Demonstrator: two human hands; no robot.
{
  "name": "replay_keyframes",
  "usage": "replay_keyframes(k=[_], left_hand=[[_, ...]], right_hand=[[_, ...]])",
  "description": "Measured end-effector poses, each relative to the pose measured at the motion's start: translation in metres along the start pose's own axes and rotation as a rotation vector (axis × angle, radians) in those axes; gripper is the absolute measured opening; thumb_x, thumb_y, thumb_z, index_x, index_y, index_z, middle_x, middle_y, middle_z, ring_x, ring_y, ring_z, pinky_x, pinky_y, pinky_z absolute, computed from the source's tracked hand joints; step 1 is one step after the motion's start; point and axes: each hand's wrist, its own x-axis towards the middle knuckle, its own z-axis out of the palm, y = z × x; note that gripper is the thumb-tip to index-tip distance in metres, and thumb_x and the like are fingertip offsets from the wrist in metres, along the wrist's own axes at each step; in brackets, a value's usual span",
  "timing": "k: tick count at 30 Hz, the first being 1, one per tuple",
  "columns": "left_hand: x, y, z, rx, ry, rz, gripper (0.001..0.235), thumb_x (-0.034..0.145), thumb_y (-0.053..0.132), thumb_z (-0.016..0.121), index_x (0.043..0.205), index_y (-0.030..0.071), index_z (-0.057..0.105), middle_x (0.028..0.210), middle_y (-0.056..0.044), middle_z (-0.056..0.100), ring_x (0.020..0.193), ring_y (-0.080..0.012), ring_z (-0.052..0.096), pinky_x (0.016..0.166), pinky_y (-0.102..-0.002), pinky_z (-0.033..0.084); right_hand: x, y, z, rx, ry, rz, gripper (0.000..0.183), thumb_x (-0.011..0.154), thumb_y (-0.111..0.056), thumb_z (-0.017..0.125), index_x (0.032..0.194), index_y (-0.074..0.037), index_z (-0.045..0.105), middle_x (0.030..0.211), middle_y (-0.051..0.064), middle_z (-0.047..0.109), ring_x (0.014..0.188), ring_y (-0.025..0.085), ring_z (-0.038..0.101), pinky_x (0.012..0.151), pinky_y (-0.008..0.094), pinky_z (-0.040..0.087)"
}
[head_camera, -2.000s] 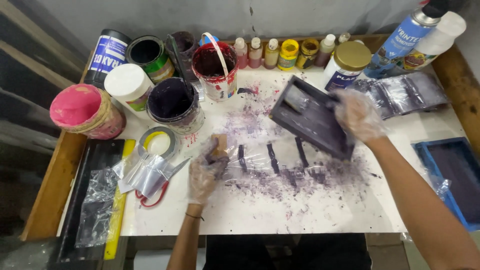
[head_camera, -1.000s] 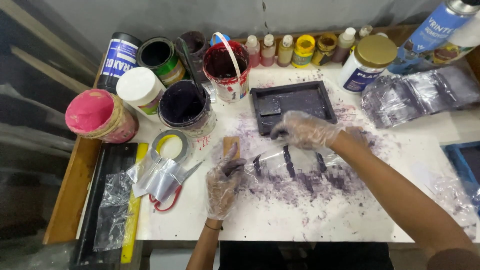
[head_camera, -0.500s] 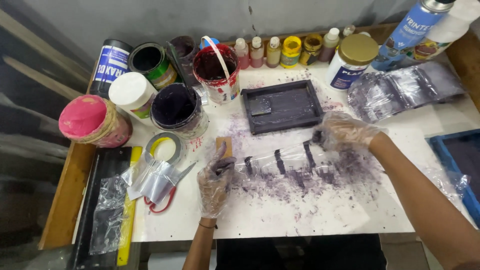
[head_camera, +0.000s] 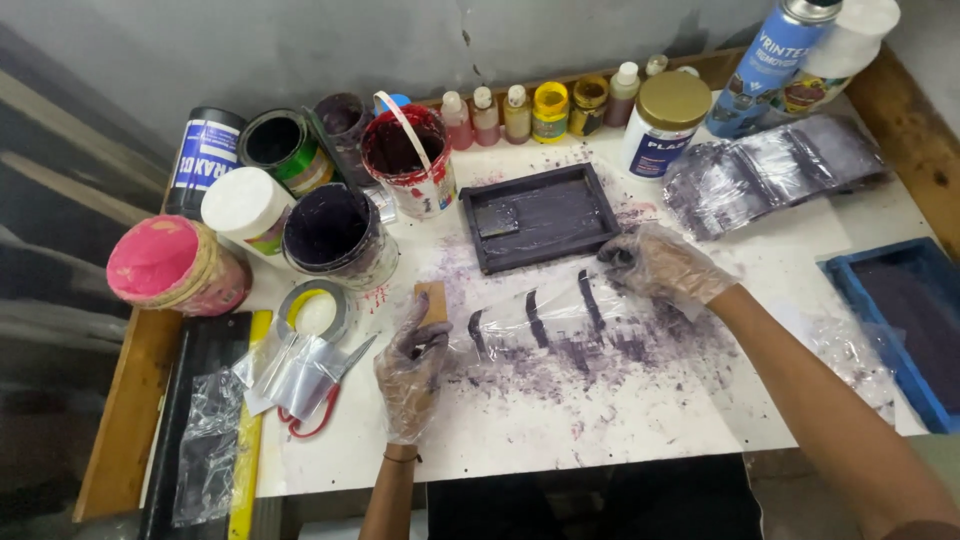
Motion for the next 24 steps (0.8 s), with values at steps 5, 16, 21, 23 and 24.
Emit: replay_keyframes(k=[5,16,21,23,24], left_hand=[[0.000,0.007,0.002,-0.064,0.063,-0.084,0.056,0.078,-0.002,0.071,0.130,0.018,0.071,0.083,-0.004,0.081,0.069,-0.0085,0.069,0.067,-0.020,0.056],[0.001,0.001,0.018,-0.174,0.030,-0.175,0.056,0.080,-0.002,0.070,0.133,0.018,0.070,0.086,-0.010,0.079,0.074,-0.0114,0.069,0.069,-0.025,0.058],[-0.002,0.017,0.076,-0.357,-0.105,-0.228,0.058,0.082,0.000,0.069,0.136,0.020,0.068,0.086,-0.007,0.078,0.069,-0.0068,0.063,0.069,-0.020,0.057],[-0.001,0.029,0.107,-0.387,-0.128,-0.198,0.058,0.080,-0.002,0.071,0.134,0.018,0.071,0.089,-0.009,0.078,0.078,-0.0108,0.067,0.075,-0.025,0.057],[0.004,0.032,0.123,-0.393,-0.148,-0.184,0.058,0.080,-0.002,0.071,0.134,0.018,0.071,0.089,-0.009,0.078,0.078,-0.0108,0.067,0.075,-0.025,0.057]], right_hand=[[-0.005,-0.019,-0.007,0.163,-0.048,0.123,0.035,0.077,-0.032,0.083,0.109,-0.017,0.081,0.095,0.016,0.080,0.094,0.036,0.076,0.088,0.041,0.061],[-0.082,-0.061,-0.066,0.704,0.143,0.231,0.034,0.070,-0.010,0.081,0.104,-0.004,0.079,0.093,0.017,0.076,0.088,0.024,0.068,0.082,0.039,0.058],[-0.103,-0.002,-0.070,0.789,0.305,0.368,0.038,0.070,-0.013,0.085,0.108,-0.009,0.078,0.095,0.013,0.076,0.090,0.023,0.069,0.085,0.038,0.057],[-0.108,0.038,-0.071,0.740,0.402,0.480,0.039,0.074,-0.019,0.087,0.112,-0.020,0.077,0.100,0.008,0.077,0.095,0.021,0.071,0.090,0.036,0.056],[-0.111,0.051,-0.080,0.743,0.426,0.485,0.039,0.074,-0.019,0.087,0.112,-0.020,0.077,0.100,0.008,0.077,0.095,0.021,0.071,0.090,0.036,0.056]])
